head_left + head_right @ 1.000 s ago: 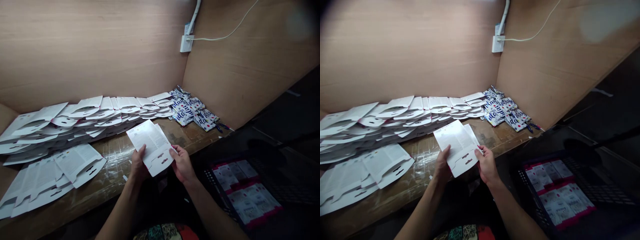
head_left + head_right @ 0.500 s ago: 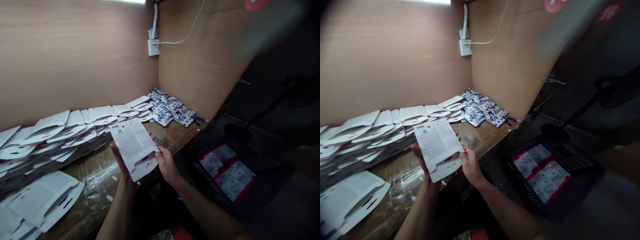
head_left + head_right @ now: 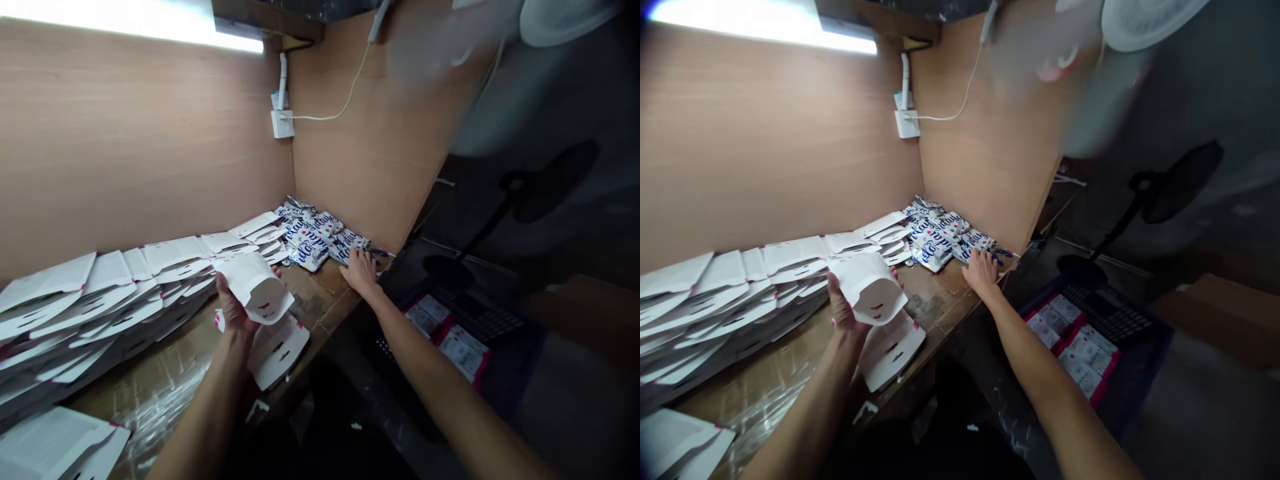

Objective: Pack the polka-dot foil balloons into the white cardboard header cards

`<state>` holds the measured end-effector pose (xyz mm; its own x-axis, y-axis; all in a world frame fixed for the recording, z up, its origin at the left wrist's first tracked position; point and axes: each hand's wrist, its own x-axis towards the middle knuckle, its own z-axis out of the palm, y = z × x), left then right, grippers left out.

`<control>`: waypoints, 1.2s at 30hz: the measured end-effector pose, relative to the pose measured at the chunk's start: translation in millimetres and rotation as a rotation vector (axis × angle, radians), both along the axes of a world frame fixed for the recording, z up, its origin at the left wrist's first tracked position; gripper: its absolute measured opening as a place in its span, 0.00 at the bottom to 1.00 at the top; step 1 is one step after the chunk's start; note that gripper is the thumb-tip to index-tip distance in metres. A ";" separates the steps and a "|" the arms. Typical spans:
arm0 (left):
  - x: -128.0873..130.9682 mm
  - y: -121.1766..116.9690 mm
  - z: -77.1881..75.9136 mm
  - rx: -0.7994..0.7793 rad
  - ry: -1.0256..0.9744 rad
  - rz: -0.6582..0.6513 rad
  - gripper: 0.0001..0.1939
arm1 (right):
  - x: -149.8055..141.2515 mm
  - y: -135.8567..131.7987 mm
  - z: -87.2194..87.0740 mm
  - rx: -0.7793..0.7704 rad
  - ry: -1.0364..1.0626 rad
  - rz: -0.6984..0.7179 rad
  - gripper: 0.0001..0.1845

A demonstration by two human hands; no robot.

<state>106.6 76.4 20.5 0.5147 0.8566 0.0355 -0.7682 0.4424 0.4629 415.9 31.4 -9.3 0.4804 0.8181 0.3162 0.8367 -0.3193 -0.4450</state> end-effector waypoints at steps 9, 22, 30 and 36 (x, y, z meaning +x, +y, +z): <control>-12.7 5.6 -16.7 -0.066 0.018 -0.064 0.51 | -13.0 -16.4 -10.5 -0.023 -0.107 0.336 0.10; -25.0 9.4 -17.3 -0.030 0.009 -0.002 0.53 | 10.0 -106.4 -54.8 0.022 -0.351 0.757 0.20; -28.5 6.5 -15.5 -0.067 0.003 0.026 0.51 | 21.6 -102.5 -51.6 -0.104 -0.315 0.709 0.29; -27.4 6.7 -17.7 -0.095 0.004 -0.002 0.52 | 13.2 -118.2 -37.6 0.330 0.209 0.275 0.14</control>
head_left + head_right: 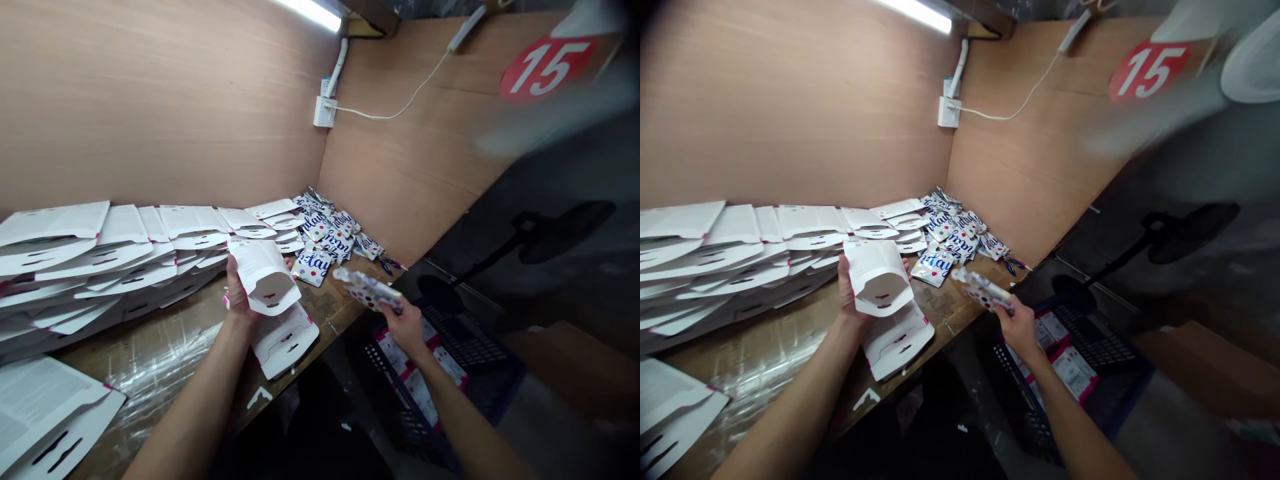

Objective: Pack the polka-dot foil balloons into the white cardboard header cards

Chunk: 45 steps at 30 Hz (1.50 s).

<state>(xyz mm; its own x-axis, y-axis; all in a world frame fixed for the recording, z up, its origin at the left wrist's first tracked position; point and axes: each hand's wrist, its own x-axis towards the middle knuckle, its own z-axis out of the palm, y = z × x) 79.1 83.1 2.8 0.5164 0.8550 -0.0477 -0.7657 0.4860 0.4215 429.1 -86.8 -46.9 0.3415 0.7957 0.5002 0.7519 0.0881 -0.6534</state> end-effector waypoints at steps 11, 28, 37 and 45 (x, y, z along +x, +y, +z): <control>20.6 -14.2 -2.8 -0.111 -0.002 0.066 0.44 | -114.5 27.2 42.7 0.086 0.052 0.494 0.12; 19.6 -13.1 9.6 -0.138 0.134 0.071 0.38 | -167.3 46.9 50.1 0.073 -0.163 0.641 0.27; 25.9 -14.3 7.2 -0.181 0.124 0.085 0.31 | -173.7 56.1 46.1 -0.089 -0.329 0.510 0.17; 23.6 -15.7 11.4 -0.192 0.078 0.085 0.36 | -180.0 51.3 26.6 0.317 -0.288 0.575 0.26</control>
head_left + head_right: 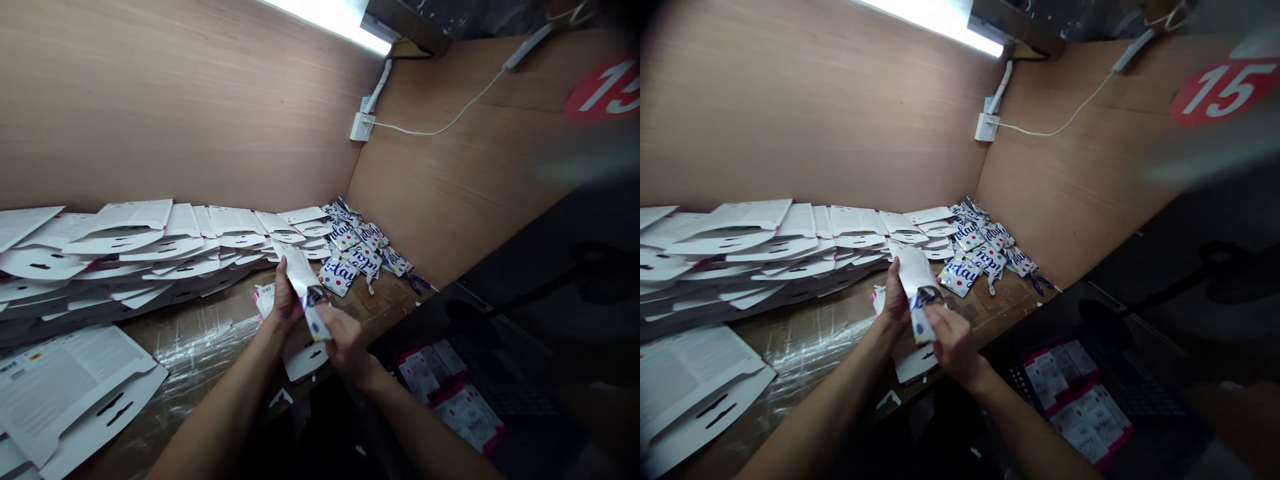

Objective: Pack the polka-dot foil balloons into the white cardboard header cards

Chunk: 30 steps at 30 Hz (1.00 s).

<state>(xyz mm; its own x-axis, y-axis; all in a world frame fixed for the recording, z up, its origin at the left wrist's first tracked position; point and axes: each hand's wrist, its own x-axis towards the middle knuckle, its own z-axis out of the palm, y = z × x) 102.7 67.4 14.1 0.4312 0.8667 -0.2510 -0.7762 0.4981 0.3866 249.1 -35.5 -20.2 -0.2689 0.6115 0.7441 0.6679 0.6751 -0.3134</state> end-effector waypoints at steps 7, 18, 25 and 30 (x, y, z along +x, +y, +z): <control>3.2 -6.4 -5.9 0.026 -0.010 -0.102 0.41 | -14.2 4.6 -9.2 -0.027 -0.195 -0.052 0.29; 7.9 -15.2 2.3 0.009 -0.084 0.051 0.39 | -26.3 -8.5 7.3 -0.261 -0.196 -0.014 0.30; -19.9 11.2 7.9 0.483 1.125 0.335 0.35 | -65.5 137.4 67.7 -0.220 -0.057 -0.086 0.26; -82.8 35.1 -8.3 0.448 1.643 0.216 0.26 | -108.0 207.6 101.6 -0.415 -0.335 0.118 0.14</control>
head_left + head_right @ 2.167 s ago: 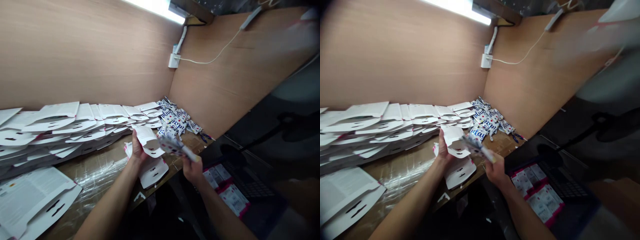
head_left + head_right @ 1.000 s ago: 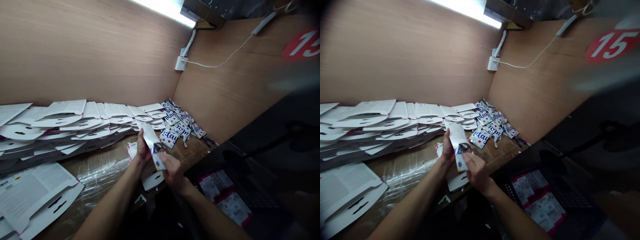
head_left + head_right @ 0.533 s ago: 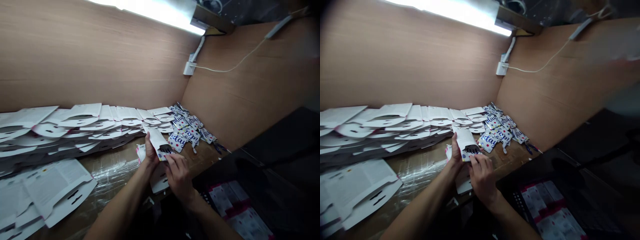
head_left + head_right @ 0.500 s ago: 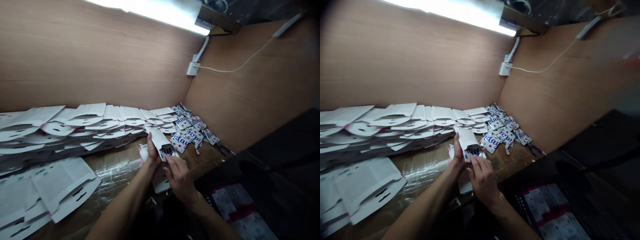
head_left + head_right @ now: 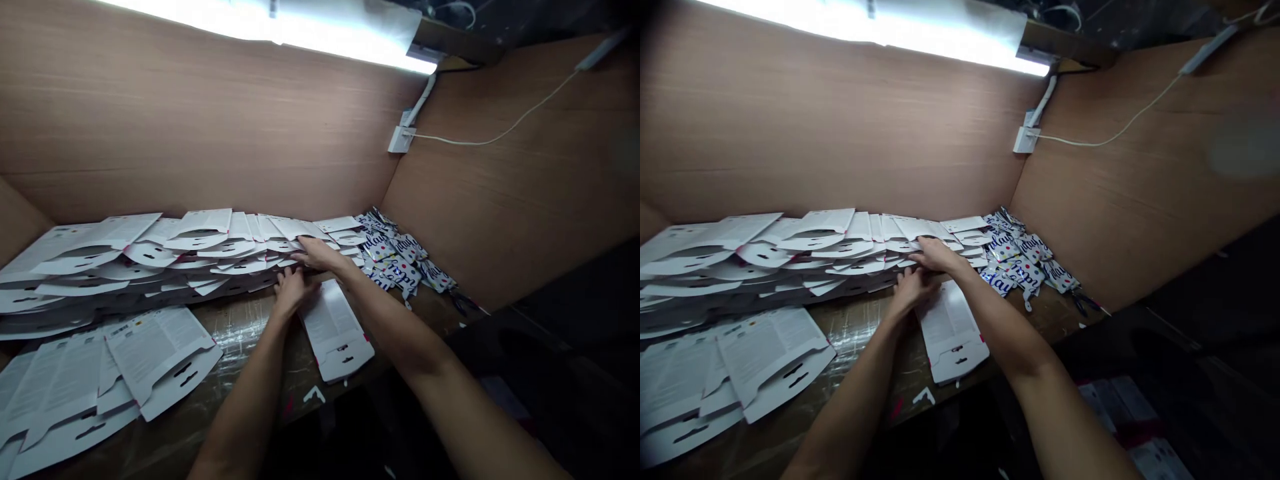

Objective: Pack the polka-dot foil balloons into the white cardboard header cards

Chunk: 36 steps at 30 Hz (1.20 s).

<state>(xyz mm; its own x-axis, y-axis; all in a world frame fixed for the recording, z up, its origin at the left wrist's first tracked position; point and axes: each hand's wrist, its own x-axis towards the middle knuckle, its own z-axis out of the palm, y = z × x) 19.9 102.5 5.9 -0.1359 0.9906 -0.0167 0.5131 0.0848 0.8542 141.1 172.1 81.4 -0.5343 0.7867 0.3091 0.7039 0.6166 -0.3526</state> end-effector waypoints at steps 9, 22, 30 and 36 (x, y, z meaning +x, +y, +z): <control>-8.2 17.0 -27.4 0.035 -0.025 -0.198 0.15 | 119.7 -135.8 -107.5 -0.056 0.202 -0.443 0.22; 39.6 -3.2 -0.7 0.181 -1.057 -0.142 0.26 | 127.5 -161.1 -101.1 -0.765 1.476 -0.428 0.26; 66.0 -48.6 13.0 -0.428 -1.602 -0.582 0.49 | 102.9 -171.3 -87.4 -0.824 1.645 -0.273 0.31; 65.3 -48.5 19.4 -0.424 -1.582 -0.519 0.53 | 82.5 -172.9 -102.0 -0.421 1.362 -0.483 0.25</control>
<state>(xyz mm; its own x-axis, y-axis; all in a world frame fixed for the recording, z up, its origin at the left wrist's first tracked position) 85.2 54.0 25.3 0.5785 0.8135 -0.0602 -0.6969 0.5312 0.4818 223.6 -0.8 -20.6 0.2973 0.9532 0.0548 -0.1988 0.1179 -0.9729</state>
